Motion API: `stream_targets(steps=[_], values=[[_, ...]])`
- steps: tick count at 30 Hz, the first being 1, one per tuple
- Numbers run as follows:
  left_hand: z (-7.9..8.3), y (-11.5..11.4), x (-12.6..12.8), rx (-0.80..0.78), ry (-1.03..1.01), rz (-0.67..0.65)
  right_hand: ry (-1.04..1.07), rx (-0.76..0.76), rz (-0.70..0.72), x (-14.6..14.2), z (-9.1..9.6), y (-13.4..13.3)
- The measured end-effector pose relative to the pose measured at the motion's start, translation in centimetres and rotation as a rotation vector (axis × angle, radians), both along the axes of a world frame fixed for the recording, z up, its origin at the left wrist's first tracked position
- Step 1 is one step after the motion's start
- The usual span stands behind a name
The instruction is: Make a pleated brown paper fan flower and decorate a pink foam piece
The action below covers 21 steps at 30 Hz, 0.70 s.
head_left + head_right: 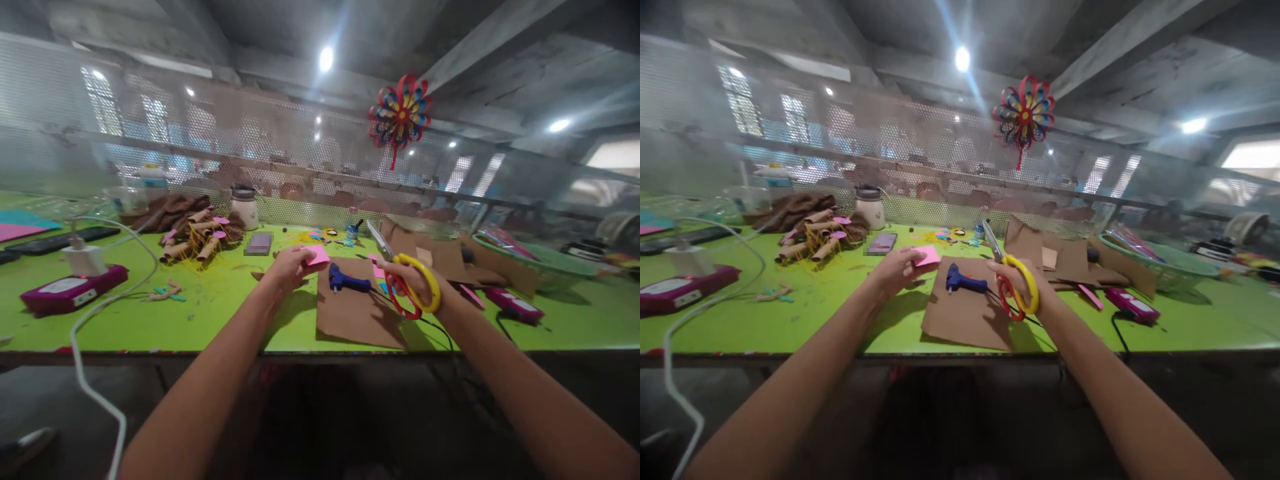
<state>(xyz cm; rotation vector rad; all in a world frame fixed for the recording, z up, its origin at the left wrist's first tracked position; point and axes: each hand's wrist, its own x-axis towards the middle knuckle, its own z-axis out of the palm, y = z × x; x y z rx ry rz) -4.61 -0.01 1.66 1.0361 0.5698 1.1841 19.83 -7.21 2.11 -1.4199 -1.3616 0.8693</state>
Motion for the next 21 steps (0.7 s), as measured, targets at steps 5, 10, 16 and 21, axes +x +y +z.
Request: stream_targets(steps=[5, 10, 16, 21], values=[[0.4, -0.4, 0.0, -0.003, 0.078, -0.002, -0.406, 0.057, -0.173, 3.0, 1.3, 0.5], [1.1, -1.3, 0.0, 0.03, 0.217, -0.025, -1.025, 0.104, -0.391, 7.1, 1.4, 1.5], [1.1, -1.3, -0.1, 0.079, 0.252, -0.035, -1.189, -0.014, -0.425, 11.4, -3.3, 1.6], [0.8, -1.1, 0.0, 0.083, 0.289, -0.076, -1.113, 0.042, -0.368, 10.2, -5.7, 1.6]])
